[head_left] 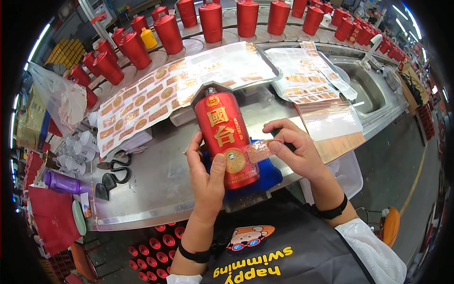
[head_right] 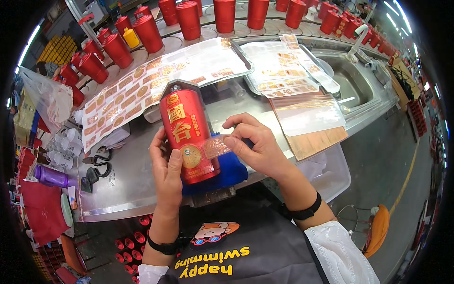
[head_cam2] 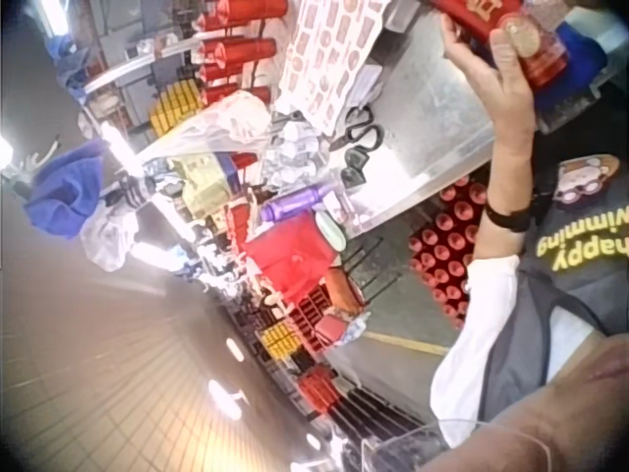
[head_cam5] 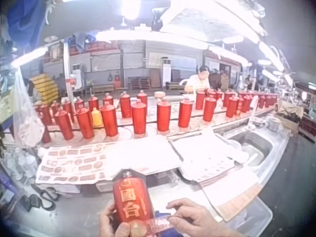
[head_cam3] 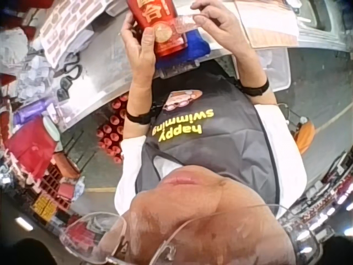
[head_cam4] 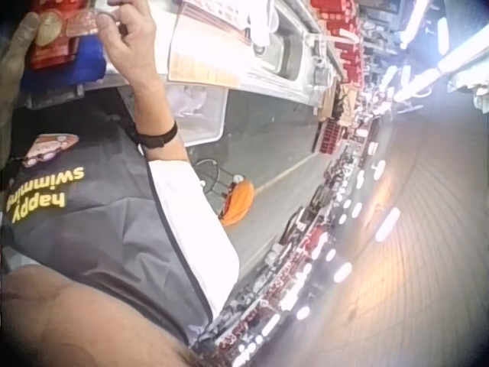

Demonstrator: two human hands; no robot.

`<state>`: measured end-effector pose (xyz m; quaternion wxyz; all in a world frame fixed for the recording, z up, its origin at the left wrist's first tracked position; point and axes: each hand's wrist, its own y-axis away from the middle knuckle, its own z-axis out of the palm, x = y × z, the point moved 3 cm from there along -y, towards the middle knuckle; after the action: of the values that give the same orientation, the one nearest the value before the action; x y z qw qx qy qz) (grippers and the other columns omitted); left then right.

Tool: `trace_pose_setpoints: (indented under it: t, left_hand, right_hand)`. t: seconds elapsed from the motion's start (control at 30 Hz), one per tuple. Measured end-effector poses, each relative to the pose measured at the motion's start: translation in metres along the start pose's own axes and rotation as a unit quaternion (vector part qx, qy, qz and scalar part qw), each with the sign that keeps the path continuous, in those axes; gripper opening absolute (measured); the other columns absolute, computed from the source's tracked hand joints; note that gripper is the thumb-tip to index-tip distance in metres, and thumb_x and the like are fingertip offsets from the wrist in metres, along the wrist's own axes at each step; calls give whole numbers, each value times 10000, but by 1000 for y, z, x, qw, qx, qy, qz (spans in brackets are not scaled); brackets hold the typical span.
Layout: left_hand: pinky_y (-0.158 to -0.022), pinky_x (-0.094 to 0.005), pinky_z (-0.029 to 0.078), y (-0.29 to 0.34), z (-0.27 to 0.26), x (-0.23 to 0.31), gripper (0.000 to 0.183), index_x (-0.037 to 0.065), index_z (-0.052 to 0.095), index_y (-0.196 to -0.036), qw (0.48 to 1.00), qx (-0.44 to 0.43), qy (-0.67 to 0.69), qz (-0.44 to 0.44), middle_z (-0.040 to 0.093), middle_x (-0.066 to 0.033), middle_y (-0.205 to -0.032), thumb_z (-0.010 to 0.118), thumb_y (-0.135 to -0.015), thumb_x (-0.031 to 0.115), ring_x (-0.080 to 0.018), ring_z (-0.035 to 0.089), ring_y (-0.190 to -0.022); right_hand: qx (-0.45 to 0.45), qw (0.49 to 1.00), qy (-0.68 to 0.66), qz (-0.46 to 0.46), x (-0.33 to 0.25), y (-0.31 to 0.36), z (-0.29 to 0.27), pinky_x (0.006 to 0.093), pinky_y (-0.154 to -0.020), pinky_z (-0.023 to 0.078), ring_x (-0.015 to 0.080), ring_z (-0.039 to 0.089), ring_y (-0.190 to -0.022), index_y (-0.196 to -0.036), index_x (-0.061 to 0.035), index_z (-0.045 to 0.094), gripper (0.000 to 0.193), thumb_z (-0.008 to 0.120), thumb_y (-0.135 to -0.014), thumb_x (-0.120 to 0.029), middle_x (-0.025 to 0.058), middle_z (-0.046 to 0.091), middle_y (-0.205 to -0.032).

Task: Manually applying decorative and informational labels to red metal bottles on an assembly line.

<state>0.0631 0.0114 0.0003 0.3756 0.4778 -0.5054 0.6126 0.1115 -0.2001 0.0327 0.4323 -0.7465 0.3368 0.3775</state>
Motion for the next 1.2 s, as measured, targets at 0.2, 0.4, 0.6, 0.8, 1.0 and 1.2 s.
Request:
trace_pose_setpoints:
  t: [0.2, 0.4, 0.6, 0.8, 1.0, 1.2]
  left_hand:
    - [-1074, -364, 320, 1, -3, -3, 672, -74, 309, -1434, 1000, -10, -3, 20, 417, -193, -1390, 597, -962, 308, -239, 439, -1221]
    - [-1105, -380, 296, 1, 0, -1, 753, -72, 281, -1449, 1000, -19, -11, -2, 386, -200, -1415, 652, -930, 328, -262, 407, -1282]
    - [-1104, -386, 301, 1, -1, -4, 761, -72, 279, -1449, 1000, -15, -16, 17, 371, -203, -1419, 660, -926, 328, -268, 396, -1294]
    - [-1109, -387, 296, 1, 0, -2, 782, -74, 271, -1453, 999, -23, -28, 18, 375, -199, -1415, 669, -919, 335, -270, 394, -1298]
    - [-1105, -377, 300, 0, -2, -2, 762, -77, 275, -1454, 1000, -18, -16, 17, 385, -195, -1413, 666, -920, 300, -263, 395, -1300]
    - [-1100, -373, 303, 2, -2, -4, 751, -75, 280, -1455, 1000, -18, -5, 16, 391, -199, -1416, 662, -922, 292, -257, 404, -1288]
  right_hand:
    - [3, 1000, -3, -8, -1, -1, 1, 266, -724, 442, 132, 548, -828, -815, 4, 613, 152, 650, -908, -111, 105, 601, -1081]
    - [-1, 1000, -2, 8, 1, 0, 2, 269, -719, 445, 134, 552, -821, -815, -1, 614, 147, 649, -906, -111, 103, 604, -1084]
    - [-1, 1000, 8, -7, 1, 0, 1, 274, -717, 452, 137, 563, -821, -819, -2, 620, 150, 648, -908, -120, 106, 609, -1082]
    - [2, 1000, 4, -15, 4, 0, 0, 285, -724, 458, 149, 572, -826, -811, -1, 617, 164, 653, -907, -130, 110, 611, -1077]
    - [-1, 1000, 5, -10, 3, -1, 1, 287, -733, 459, 164, 576, -826, -803, -2, 611, 176, 653, -907, -136, 113, 610, -1071]
    - [-5, 1000, 5, 2, 2, 1, 2, 281, -728, 455, 151, 567, -821, -802, -2, 612, 174, 652, -906, -136, 104, 610, -1069]
